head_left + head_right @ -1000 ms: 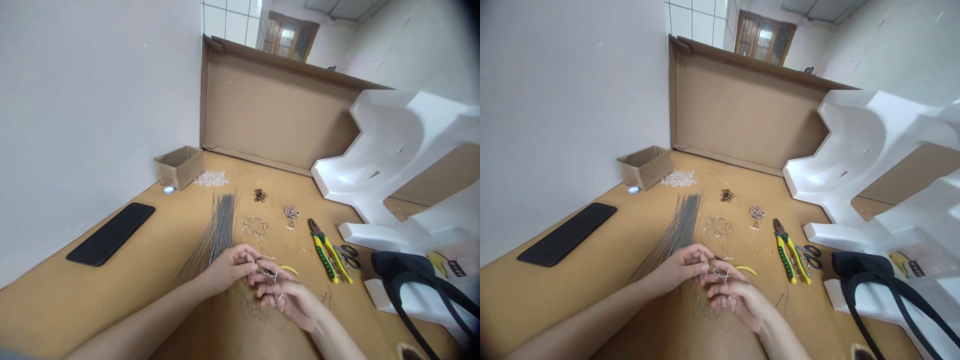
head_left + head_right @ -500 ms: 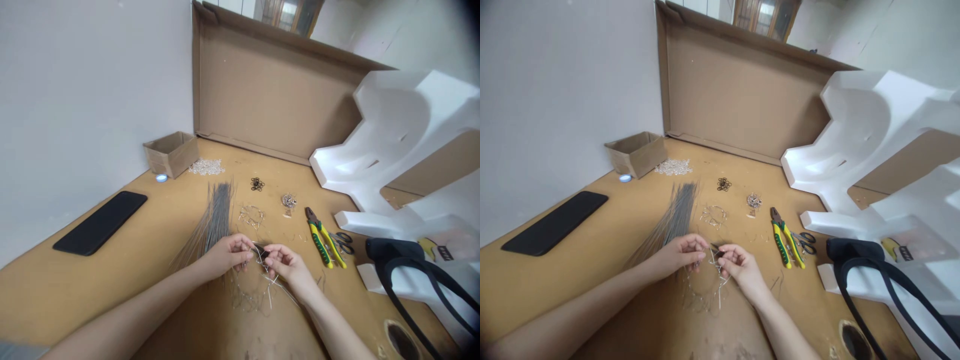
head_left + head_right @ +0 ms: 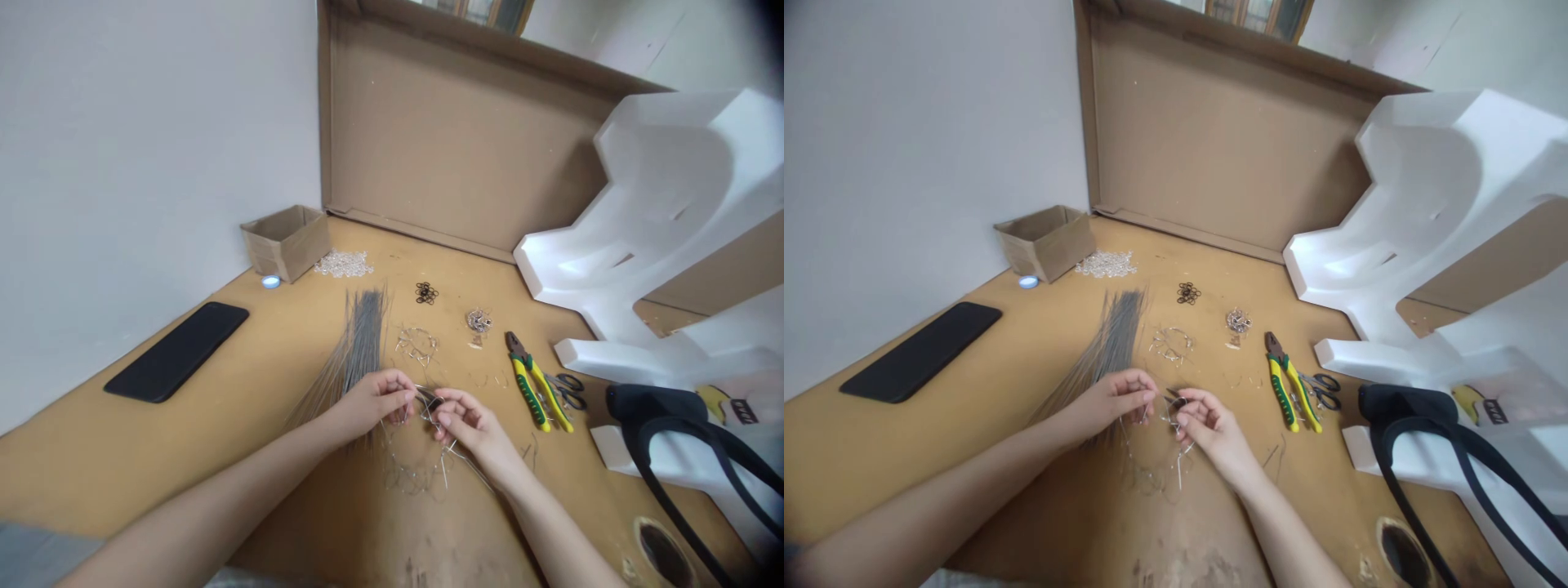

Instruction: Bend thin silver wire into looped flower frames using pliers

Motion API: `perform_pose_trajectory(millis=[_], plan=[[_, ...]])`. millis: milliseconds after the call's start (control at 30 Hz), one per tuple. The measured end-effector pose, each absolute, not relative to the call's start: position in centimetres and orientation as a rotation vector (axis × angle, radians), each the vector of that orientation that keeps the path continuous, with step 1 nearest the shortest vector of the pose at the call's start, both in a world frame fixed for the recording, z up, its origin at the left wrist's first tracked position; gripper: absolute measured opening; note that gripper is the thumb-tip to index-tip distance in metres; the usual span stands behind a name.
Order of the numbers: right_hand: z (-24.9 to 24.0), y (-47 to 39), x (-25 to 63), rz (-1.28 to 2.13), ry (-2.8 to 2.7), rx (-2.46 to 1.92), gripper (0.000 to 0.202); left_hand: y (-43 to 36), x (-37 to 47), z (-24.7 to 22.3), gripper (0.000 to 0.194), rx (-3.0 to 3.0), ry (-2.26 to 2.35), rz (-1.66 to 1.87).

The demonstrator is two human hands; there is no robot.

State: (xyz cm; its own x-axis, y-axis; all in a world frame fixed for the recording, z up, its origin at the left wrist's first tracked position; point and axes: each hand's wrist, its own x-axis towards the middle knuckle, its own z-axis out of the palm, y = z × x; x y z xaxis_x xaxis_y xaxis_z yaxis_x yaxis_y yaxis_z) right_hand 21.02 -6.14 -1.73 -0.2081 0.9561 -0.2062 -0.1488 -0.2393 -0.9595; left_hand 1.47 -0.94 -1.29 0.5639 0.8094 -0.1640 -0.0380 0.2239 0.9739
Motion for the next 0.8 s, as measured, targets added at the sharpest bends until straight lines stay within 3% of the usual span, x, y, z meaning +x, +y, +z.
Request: perform_pose_trajectory(millis=[167,300,800], plan=[[-1.5,-6.4,20.8,1.686,-1.18,-1.094,0.059,-0.7,1.1,-0.8,0.024,1.117,0.819,0.769],[-1.9,-6.5,20.8,1.725,-1.262,-1.084,0.064,-0.5,1.0,-0.8,0.025,1.092,0.863,0.843],[-1.8,-6.5,20.9,1.778,-1.193,-1.005,0.058,0.0,0.8,-1.1,0.029,1.012,0.908,0.89]])
